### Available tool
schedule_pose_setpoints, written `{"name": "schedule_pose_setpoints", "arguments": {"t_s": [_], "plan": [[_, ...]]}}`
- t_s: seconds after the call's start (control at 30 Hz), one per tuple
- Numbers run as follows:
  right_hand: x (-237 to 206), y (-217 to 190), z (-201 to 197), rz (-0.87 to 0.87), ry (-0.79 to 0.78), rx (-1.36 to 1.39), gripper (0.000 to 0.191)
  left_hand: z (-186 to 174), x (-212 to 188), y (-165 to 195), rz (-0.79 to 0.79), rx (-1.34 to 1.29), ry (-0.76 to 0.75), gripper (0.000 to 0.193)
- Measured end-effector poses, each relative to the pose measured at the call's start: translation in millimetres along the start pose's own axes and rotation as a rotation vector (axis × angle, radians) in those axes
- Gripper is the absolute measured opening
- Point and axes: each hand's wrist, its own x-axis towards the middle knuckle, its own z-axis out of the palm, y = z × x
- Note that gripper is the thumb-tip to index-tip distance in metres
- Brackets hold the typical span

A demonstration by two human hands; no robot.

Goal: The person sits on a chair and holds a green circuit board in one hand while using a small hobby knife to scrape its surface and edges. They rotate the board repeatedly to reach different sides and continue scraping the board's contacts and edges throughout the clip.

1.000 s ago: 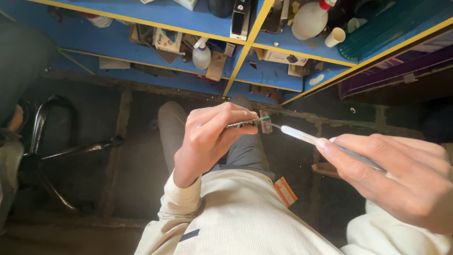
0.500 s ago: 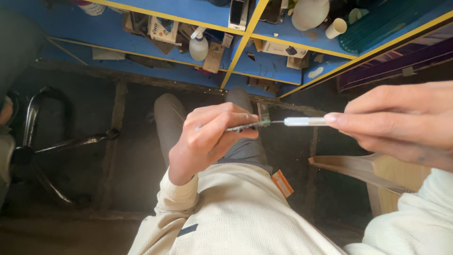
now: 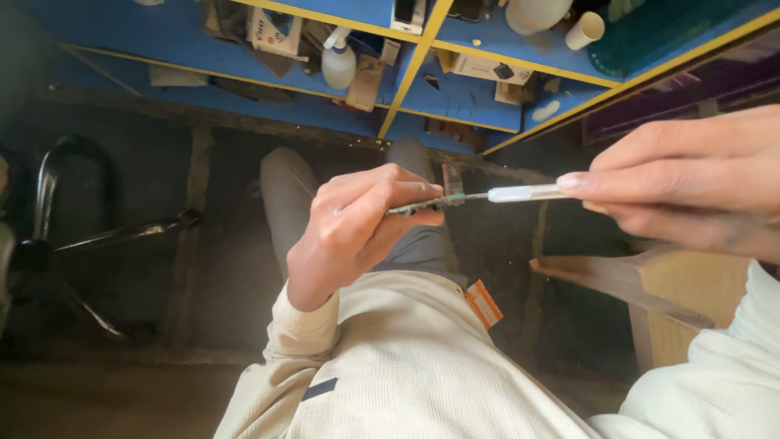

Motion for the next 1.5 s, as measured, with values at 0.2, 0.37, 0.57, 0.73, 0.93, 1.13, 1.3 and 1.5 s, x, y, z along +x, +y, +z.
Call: {"name": "schedule_pose_setpoints", "arguments": {"t_s": [0.2,0.37,0.57,0.73,0.93,1.13,1.3,1.5], "plan": [[2.7,9.6,-2.2,-0.004,-0.029,0.031,0.037,-3.2,2.3,0.9,0.028,-0.002,0.005,0.028],[5.1,10.2,-0.7,-0.009,-0.069,-0.042,0.045,-4.0,1.0,2.8,0.000,-0.012,0.019,0.028],[2.1,-18.2,2.8,-0.055,-0.057,-0.200,0.054,-5.1,2.4,2.7,-0.009,0.059,0.006,0.029],[12.7,-31.4,3.1,-0.076,-0.093,-0.274,0.062,-8.3,2.8,-4.3,0.085,0.235,-0.004,0.031],[38.5,-77.0,33.0,-0.199,0.208,-0.635,0.037,-3.2,0.9,-9.0,0.029,0.244,0.115,0.030],[36.4,-87.3,58.4,-0.126,0.348,-0.622,0.031,6.1,-1.5,-1.4,-0.034,0.214,0.275,0.026],[32.1,-83.1,46.8,0.047,0.359,-0.353,0.023,2.0,-0.6,-7.6,-0.060,0.155,0.221,0.026],[32.5,-68.4,19.2,0.342,0.244,0.466,0.019,4.9,-2.0,-10.4,-0.093,0.127,0.221,0.025]]}}
